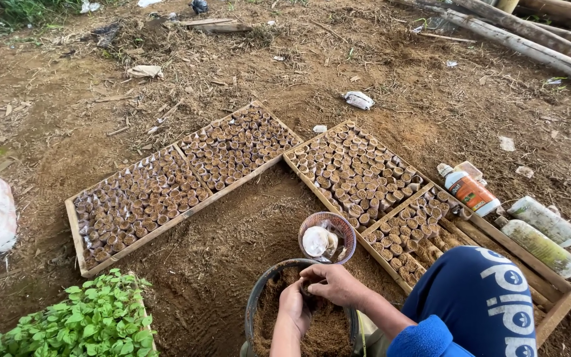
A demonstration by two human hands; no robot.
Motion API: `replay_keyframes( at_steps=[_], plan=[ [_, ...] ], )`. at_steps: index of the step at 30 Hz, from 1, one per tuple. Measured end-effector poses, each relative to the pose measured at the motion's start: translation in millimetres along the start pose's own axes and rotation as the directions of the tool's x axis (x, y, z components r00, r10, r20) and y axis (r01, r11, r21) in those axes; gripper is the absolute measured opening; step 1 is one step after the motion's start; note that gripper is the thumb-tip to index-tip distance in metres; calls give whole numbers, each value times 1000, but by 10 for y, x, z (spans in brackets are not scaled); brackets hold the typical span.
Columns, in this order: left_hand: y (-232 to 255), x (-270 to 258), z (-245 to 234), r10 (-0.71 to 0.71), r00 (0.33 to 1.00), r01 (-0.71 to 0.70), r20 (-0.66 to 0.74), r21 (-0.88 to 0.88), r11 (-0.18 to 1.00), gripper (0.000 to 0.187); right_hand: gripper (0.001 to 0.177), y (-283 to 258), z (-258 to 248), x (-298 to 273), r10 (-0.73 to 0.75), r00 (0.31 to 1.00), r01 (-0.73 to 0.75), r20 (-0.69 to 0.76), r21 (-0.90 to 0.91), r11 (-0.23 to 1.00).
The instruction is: The person fills small plastic seedling pots with soil from a bucket, presses the soil down, and places the filled pots into wooden trays. The person repeats this process for multiple pots.
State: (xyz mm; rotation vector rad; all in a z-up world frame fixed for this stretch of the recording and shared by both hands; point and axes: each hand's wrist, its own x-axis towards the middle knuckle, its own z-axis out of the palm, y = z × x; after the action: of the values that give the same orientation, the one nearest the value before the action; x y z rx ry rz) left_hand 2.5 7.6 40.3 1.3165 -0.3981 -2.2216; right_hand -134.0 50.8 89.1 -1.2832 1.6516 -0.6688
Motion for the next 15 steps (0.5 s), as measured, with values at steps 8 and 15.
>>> replay_keyframes(
  at_steps=[8, 15],
  plan=[
    [-29, 19, -2, 37, 999, -39, 33, 61, 997, 31, 38, -73, 13, -7, 147, 989, -143, -9, 158, 977],
    [4, -51, 35, 40, 999, -44, 34, 116, 992, 33, 30, -98, 45, 21, 171, 985, -167, -29, 111, 980]
  ],
)
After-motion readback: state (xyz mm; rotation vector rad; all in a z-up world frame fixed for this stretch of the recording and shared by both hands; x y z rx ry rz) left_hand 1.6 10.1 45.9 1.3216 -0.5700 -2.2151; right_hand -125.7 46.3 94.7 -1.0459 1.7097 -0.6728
